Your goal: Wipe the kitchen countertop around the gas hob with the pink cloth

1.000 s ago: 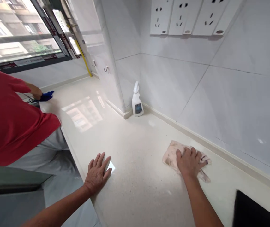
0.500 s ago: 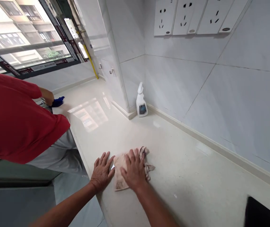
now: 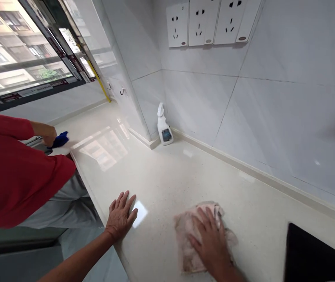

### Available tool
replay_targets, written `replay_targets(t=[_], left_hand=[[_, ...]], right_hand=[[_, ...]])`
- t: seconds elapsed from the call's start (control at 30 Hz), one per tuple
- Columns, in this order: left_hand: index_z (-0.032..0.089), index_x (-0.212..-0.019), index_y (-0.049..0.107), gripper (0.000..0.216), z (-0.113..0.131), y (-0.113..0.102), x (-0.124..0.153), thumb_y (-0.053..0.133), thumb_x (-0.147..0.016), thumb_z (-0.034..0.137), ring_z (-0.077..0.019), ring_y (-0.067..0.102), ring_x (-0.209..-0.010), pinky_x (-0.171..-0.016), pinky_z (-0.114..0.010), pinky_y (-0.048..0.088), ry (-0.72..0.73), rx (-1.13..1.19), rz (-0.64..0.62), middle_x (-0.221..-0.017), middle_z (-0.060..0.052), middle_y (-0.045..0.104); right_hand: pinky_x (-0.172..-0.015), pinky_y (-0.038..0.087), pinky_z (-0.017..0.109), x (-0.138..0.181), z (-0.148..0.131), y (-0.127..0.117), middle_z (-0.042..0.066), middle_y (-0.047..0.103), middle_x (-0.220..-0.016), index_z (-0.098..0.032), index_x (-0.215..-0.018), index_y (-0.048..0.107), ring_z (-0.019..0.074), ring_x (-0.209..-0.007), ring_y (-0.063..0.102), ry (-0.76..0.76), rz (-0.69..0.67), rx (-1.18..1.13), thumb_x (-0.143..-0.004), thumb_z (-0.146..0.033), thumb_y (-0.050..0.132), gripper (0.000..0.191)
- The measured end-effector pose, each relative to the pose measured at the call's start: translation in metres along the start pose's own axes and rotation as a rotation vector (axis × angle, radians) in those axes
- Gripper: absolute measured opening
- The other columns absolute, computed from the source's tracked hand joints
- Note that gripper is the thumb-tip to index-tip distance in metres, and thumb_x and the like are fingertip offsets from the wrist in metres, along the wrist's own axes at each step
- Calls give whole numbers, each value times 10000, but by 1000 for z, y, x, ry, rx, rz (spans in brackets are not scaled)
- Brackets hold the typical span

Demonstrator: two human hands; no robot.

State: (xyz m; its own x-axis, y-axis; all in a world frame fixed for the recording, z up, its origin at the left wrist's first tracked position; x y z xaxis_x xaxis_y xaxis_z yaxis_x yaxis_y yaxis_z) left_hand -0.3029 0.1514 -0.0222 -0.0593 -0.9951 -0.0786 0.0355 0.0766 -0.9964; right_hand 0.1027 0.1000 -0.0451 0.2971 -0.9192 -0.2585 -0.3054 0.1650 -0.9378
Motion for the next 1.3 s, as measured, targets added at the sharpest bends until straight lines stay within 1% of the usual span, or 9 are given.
replay_targets(t=[0.2,0.33,0.43,0.5,0.7,0.87,1.03,1.17,1.3], left_hand=[[247,-1513,594,559,1,-3,0,485,-1002,446,-365,323,-1580,-1232,-582,281,2,-6,-13,-1680,-147,422],[240,-1511,596,557,1,-3,1,489,-1001,436,-367,322,-1581,-1233,-584,279,2,-8,-13,-1678,-157,423],[246,-1508,598,554,1,-2,1,500,-996,434,-367,323,-1580,-1236,-581,275,2,-6,-3,-1677,-151,427],[251,-1505,602,552,0,-1,0,502,-995,438,-369,327,-1577,-1237,-582,274,0,-3,2,-1675,-145,430],[249,-1511,593,558,0,0,0,491,-1004,457,-361,322,-1580,-1236,-575,278,16,-9,7,-1677,-145,429],[255,-1513,590,551,1,-2,-1,496,-1004,445,-352,327,-1580,-1240,-561,281,4,-3,18,-1675,-134,437],[239,-1517,588,562,5,-5,-1,482,-1010,459,-377,324,-1580,-1232,-591,288,10,-10,-9,-1673,-160,430],[241,-1525,579,560,6,-5,-1,490,-1009,440,-379,313,-1585,-1238,-597,275,2,-2,-17,-1685,-156,412],[260,-1523,578,560,7,-5,-1,527,-999,450,-374,314,-1584,-1240,-591,273,-3,9,-25,-1687,-145,412]], right_hand=[[-1202,250,716,-24,128,-17,90,416,-1672,-271,-1419,628,368,-1573,266,474,-82,82,-987,-723,176,771],[-1205,204,732,-32,209,-37,101,384,-1688,-259,-1434,612,372,-1565,257,749,-21,74,-936,-769,233,807],[-1198,161,757,-33,246,-47,136,366,-1692,-234,-1469,585,398,-1565,232,891,39,53,-944,-740,299,784],[-1167,154,792,-35,254,-50,167,361,-1689,-221,-1485,572,422,-1562,222,931,54,49,-959,-701,312,758],[-1143,191,823,-23,217,-44,166,292,-1723,-190,-1528,524,443,-1579,156,954,36,57,-942,-758,213,873],[-1175,197,800,18,140,-32,157,292,-1718,-200,-1506,537,433,-1588,161,761,-31,71,-879,-863,195,974],[-1121,263,822,45,58,-13,168,358,-1678,-222,-1450,579,438,-1582,197,592,-3,168,-912,-831,185,902],[-1087,276,840,24,24,-1,216,397,-1642,-175,-1446,587,464,-1567,202,598,36,224,-971,-725,207,820],[-1107,285,809,-31,-2,13,205,331,-1684,-175,-1524,535,467,-1575,160,533,-54,202,-1000,-672,265,771]])
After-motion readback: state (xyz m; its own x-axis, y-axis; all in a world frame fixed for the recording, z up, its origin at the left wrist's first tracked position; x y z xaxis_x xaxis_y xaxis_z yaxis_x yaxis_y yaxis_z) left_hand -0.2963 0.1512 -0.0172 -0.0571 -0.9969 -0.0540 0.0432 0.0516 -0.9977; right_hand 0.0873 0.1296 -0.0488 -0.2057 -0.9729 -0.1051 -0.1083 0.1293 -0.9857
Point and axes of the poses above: each hand's wrist, its own x-axis away from the middle knuckle, its own y-axis out of the palm, z = x × y, the point moved 3 cm from there along -x, towards the middle knuckle
